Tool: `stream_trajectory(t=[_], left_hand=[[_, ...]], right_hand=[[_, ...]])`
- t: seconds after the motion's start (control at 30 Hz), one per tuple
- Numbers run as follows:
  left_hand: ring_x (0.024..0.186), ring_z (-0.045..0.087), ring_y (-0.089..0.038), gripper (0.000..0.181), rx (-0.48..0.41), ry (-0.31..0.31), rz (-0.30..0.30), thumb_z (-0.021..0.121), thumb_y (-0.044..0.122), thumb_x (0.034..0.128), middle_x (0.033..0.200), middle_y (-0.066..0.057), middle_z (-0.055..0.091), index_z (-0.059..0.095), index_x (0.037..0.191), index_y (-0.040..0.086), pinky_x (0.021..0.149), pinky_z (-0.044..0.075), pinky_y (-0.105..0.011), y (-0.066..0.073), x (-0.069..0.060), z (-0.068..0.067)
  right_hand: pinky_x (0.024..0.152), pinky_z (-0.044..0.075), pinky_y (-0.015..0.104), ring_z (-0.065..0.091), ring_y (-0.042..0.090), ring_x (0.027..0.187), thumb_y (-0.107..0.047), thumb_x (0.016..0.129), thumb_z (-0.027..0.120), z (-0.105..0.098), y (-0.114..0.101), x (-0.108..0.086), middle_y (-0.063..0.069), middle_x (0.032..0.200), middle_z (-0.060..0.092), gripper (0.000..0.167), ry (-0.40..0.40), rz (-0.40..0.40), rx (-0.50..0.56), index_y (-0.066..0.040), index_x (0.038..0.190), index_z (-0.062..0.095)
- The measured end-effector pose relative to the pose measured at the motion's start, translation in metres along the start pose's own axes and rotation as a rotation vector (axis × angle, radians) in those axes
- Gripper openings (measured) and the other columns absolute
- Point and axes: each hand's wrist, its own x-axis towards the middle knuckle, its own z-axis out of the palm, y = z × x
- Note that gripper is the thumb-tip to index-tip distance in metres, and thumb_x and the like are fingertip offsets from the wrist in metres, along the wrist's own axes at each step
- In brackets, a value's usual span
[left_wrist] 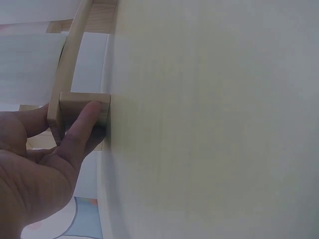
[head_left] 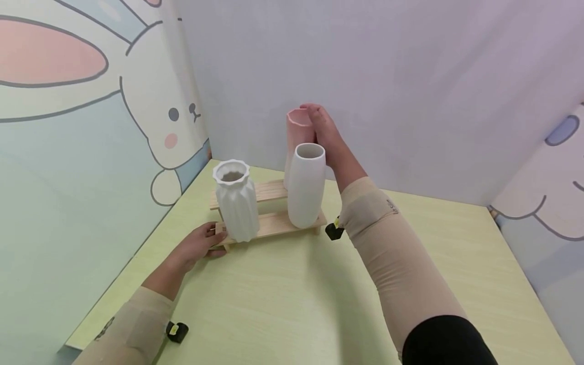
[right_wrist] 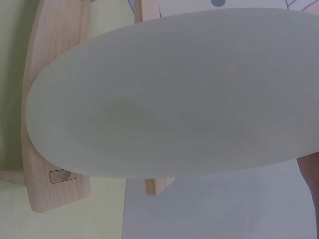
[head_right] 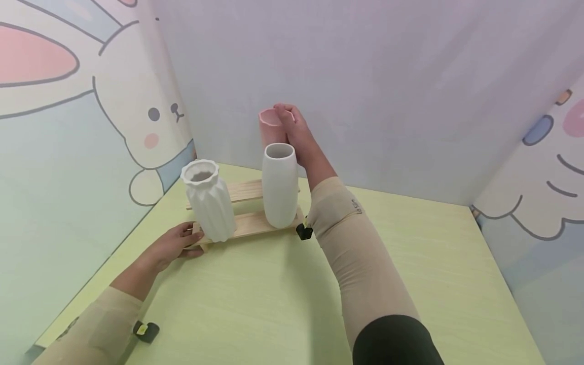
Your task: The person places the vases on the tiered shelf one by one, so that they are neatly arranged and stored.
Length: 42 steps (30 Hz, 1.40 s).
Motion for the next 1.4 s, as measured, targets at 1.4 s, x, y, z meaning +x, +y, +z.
stream_trajectory(t=[1.4], left_hand=[[0.123,0.055,-0.032,0.061,0.011,-0.015,0.005,0.049,0.024,0.1049,0.148,-0.027,0.035,0.018,0.152,-0.001,0.094,0.057,-0.037,0.0015,-0.0061,-0.0028]], right_hand=[[0.078,0.053,0.032,0.052,0.023,0.104,-0.053,0.097,0.052,0.0045,0.0039,-0.0027,0.005,0.122,0.054,0.044,-0.051,-0.03,-0.002,-0.03,0.133,0.044]])
